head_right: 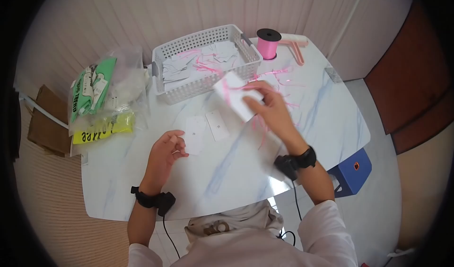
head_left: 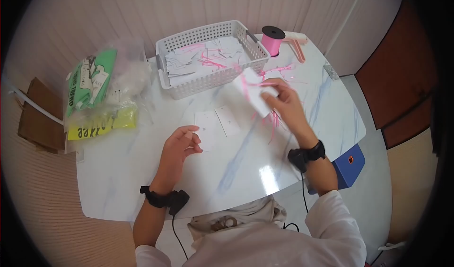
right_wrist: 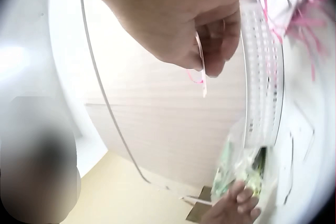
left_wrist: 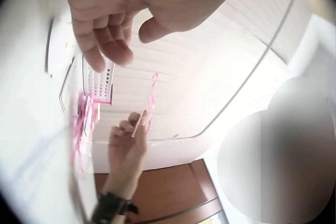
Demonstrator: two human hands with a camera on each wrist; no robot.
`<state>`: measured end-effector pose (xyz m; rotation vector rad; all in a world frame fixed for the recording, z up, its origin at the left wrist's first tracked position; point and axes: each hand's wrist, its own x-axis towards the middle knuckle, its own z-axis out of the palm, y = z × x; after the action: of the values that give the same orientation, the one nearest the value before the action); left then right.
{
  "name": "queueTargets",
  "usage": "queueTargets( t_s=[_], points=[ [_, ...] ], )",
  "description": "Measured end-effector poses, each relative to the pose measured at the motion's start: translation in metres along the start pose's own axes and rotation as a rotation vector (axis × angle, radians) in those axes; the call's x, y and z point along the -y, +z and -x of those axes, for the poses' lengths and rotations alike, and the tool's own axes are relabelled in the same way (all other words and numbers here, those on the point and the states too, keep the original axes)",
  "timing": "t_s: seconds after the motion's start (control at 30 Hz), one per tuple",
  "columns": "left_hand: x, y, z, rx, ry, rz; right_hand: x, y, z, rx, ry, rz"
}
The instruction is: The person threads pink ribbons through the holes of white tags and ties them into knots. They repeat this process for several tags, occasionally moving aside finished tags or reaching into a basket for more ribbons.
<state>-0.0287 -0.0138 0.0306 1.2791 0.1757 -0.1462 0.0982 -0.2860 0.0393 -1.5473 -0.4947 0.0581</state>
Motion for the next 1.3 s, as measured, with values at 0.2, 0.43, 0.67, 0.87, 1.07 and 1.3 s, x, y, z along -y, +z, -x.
queueTargets(
  t_s=[0.2, 0.43, 0.67, 0.87, 1.07, 1.3],
  points=[
    [0.001, 0.001, -0.014, -0.256, 0.106, -1.006, -0.018, -0.038, -0.005, -0.456, -0.495, 1.278],
    [0.010, 0.002, -0.029, -0.254, 0.248, -1.512, -0.019, 0.052, 0.009, 0.223, 0.078, 1.104],
    [-0.006, -0.013, -0.042, -0.130, 0.018, -1.243, -0.031, 0.054, -0.006, 0.281, 0.241, 0.886],
    [-0.002, -0.035, -0.045, -0.074, -0.022, -0.891, -0.040, 0.036, -0.023, 0.335, 0.379, 0.579],
    [-0.013, -0.030, -0.034, -0.089, -0.003, -0.831, -0.055, 0.028, -0.025, 0.249, 0.357, 0.463],
    [-0.011, -0.025, -0.029, -0.145, 0.082, -0.722, -0.034, 0.040, -0.022, 0.308, 0.310, 0.157]
  ],
)
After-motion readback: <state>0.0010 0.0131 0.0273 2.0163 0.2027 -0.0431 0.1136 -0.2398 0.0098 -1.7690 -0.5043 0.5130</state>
